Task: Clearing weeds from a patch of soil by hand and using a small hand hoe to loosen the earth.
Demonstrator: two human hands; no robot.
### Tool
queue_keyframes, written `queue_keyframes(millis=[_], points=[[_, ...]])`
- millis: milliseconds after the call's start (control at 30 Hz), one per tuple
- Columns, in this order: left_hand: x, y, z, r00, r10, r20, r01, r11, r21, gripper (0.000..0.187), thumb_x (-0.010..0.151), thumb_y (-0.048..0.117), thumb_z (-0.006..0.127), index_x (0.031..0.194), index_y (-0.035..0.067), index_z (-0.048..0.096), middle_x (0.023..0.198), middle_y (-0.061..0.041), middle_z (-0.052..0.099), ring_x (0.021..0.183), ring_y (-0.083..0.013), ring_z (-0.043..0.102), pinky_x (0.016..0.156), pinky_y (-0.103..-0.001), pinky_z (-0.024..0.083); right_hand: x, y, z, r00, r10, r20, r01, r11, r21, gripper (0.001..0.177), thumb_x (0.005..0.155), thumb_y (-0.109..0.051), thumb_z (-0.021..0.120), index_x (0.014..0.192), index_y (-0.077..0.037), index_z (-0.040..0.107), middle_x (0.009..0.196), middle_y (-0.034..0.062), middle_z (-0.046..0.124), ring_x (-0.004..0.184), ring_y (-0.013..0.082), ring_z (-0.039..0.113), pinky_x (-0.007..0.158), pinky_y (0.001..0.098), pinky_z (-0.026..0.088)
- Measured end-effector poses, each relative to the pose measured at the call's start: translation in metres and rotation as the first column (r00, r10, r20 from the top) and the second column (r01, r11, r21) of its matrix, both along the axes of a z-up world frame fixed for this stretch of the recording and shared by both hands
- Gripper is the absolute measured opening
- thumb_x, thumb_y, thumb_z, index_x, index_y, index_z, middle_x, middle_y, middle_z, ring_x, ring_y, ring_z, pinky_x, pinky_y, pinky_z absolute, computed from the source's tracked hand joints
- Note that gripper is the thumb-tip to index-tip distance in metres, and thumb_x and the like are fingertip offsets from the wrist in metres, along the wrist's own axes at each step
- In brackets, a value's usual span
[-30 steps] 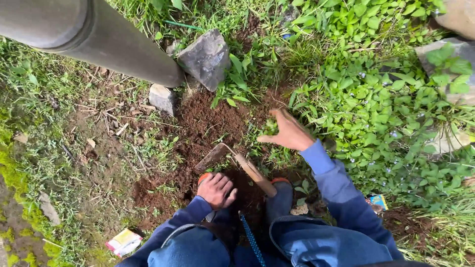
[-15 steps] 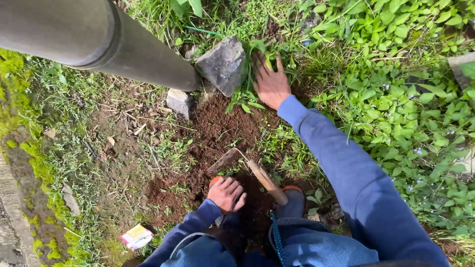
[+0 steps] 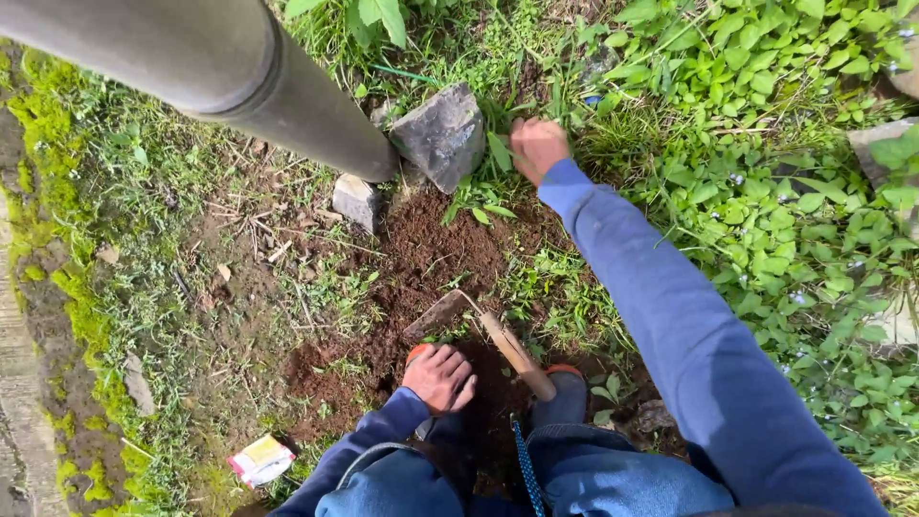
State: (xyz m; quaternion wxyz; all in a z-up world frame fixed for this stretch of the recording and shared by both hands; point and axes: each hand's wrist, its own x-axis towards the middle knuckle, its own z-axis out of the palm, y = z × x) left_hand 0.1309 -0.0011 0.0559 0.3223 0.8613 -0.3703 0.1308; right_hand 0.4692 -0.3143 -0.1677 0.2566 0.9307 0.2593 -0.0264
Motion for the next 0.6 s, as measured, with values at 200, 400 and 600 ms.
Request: queue_keyframes(millis=[200,400,600], points=[[-0.003,0.003,0.005,1.0,-0.001,0.031,0.001,1.0,0.0,0.032,0.095,0.03,0.054,0.069,0.013,0.056,0.067,-0.007,0.052,0.069,-0.0262,0.061,0.066,-0.037,0.049,-0.014,0.032,0.085,0.944,-0.214,-0.251,0.308,0.844,0.44,0.023,0.097,-0.025,0.058,0.104,-0.005,0.066,0.076,0.0106,0.069,0.073,0.0294,0.073,0.061,0.0425,0.055],[-0.004,0.004,0.008,1.0,-0.002,0.028,0.002,1.0,0.025,0.032,0.095,0.03,0.054,0.069,0.013,0.057,0.067,-0.007,0.052,0.069,-0.0259,0.061,0.067,-0.037,0.05,-0.076,0.055,0.191,0.772,-0.389,-0.503,0.636,0.439,0.635,0.059,0.113,-0.037,0.038,0.075,-0.004,0.068,0.058,0.0171,0.066,0.053,0.0303,0.069,0.053,0.0408,0.055],[-0.002,0.002,0.001,0.999,-0.026,0.039,0.025,0.999,0.03,0.031,0.095,0.032,0.055,0.07,0.013,0.058,0.068,-0.006,0.051,0.07,-0.0252,0.061,0.068,-0.037,0.049,-0.208,0.004,0.254,0.41,-0.352,-0.841,0.827,0.531,0.182,0.05,0.11,-0.035,0.037,0.085,-0.006,0.07,0.067,0.0211,0.071,0.061,0.0293,0.072,0.08,0.0475,0.062]])
